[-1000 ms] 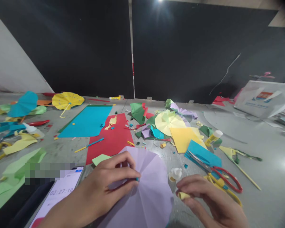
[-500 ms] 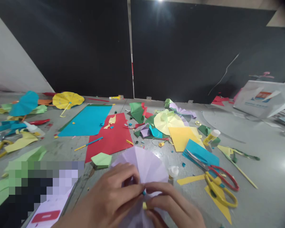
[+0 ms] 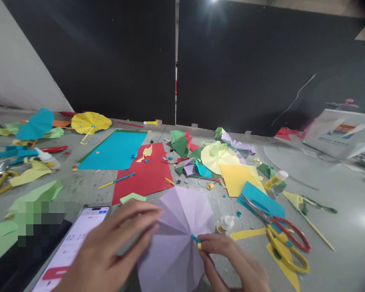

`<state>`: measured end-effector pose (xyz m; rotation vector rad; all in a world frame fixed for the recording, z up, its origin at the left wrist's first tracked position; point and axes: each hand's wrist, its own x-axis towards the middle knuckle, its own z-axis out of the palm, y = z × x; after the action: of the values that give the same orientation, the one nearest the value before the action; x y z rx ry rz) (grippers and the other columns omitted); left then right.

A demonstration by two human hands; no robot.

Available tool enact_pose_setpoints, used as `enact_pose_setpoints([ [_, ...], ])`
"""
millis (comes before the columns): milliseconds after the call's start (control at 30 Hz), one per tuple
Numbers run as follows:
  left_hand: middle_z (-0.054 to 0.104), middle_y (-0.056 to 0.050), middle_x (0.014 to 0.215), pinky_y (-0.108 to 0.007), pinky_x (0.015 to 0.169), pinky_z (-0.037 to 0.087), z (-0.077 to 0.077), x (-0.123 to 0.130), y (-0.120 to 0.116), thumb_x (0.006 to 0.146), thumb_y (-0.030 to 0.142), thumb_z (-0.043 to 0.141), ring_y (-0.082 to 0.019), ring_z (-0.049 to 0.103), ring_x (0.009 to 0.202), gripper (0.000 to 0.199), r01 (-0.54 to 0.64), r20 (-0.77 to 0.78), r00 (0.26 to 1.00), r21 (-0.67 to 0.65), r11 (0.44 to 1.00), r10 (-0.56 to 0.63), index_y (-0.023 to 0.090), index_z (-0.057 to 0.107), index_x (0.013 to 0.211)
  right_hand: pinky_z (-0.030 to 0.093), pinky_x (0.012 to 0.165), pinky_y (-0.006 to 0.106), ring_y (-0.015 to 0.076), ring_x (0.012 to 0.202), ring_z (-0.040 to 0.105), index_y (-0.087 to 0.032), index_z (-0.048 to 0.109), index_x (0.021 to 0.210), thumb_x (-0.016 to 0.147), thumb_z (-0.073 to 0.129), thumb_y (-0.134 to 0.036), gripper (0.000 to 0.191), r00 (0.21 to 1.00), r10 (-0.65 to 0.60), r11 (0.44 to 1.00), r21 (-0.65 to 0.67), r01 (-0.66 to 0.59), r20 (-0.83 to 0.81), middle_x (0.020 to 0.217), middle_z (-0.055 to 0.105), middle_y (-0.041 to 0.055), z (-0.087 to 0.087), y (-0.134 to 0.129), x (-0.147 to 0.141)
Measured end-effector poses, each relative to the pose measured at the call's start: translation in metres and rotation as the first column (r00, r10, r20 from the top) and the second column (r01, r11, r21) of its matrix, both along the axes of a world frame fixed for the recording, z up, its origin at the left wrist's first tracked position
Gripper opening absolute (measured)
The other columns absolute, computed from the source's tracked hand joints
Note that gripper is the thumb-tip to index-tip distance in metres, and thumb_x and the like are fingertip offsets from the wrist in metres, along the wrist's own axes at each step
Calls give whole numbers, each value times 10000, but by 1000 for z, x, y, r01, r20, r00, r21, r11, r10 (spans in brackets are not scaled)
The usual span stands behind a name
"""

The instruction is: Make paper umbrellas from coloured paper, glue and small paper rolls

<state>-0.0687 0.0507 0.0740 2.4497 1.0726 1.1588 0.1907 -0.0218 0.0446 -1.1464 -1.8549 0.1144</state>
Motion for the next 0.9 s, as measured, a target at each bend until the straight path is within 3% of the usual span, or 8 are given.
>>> enact_pose_setpoints([
  [100,757,19,1146,-209,921,537,-8,-26,14,997,342,615,-176,730,1034,157,-245,-32,970,-96,965,243,304,726,1103,642,808,140,141,852,818,-207,669,1053,846,692,-3,291,1000,-28,999,30,28,1,953,823,31,-5,1,4],
  [167,764,-6,1189,-226,885,567,-16,-33,26,999,369,582,-197,744,1044,216,-178,-139,978,-161,971,157,292,759,1097,649,809,157,148,853,818,-208,671,1041,850,694,-8,278,999,-42,999,24,43,-12,947,822,32,-7,1,6],
  [233,738,-53,1288,-286,1010,556,-22,-28,35,1003,389,576,-242,694,1203,287,-74,-218,976,-273,959,14,275,760,1191,651,811,160,147,851,817,-205,675,1035,850,701,-12,269,999,-52,998,18,52,-11,941,822,32,-9,1,8],
  [367,633,-54,1478,-335,1154,476,-21,1,38,935,302,637,-268,604,1346,372,120,-200,947,-499,858,-249,293,734,1294,651,815,159,145,854,818,-197,677,1026,852,715,-26,247,998,-60,998,15,60,-14,931,823,33,-9,0,9],
  [567,746,-131,1295,-389,1030,578,-29,14,23,844,389,547,-344,706,1182,462,46,-150,969,-677,735,-198,188,780,1189,644,849,150,139,862,822,-197,679,1030,843,723,-22,260,999,-51,998,28,51,-18,930,829,22,-5,0,8],
  [767,641,-141,1462,-441,1160,468,-40,7,16,745,425,627,-368,589,1372,652,23,-110,981,-754,656,-160,179,685,1346,654,832,158,145,855,824,-193,695,999,851,716,-26,224,998,-50,998,25,51,-24,920,831,30,-1,-1,5],
  [833,688,-110,1407,-425,1140,489,-45,7,14,734,440,658,-362,622,1335,635,53,-99,975,-766,641,-199,210,709,1323,661,821,173,154,854,824,-195,696,1004,845,725,-24,235,998,-42,999,25,43,-36,919,829,34,-1,-1,4],
  [900,761,-78,1287,-384,1045,572,-55,4,10,710,458,704,-347,706,1211,598,50,-115,975,-725,687,-191,243,749,1265,666,799,179,158,848,823,-198,694,1016,843,730,-20,250,999,-31,999,22,32,-40,921,827,38,-2,-1,4],
])
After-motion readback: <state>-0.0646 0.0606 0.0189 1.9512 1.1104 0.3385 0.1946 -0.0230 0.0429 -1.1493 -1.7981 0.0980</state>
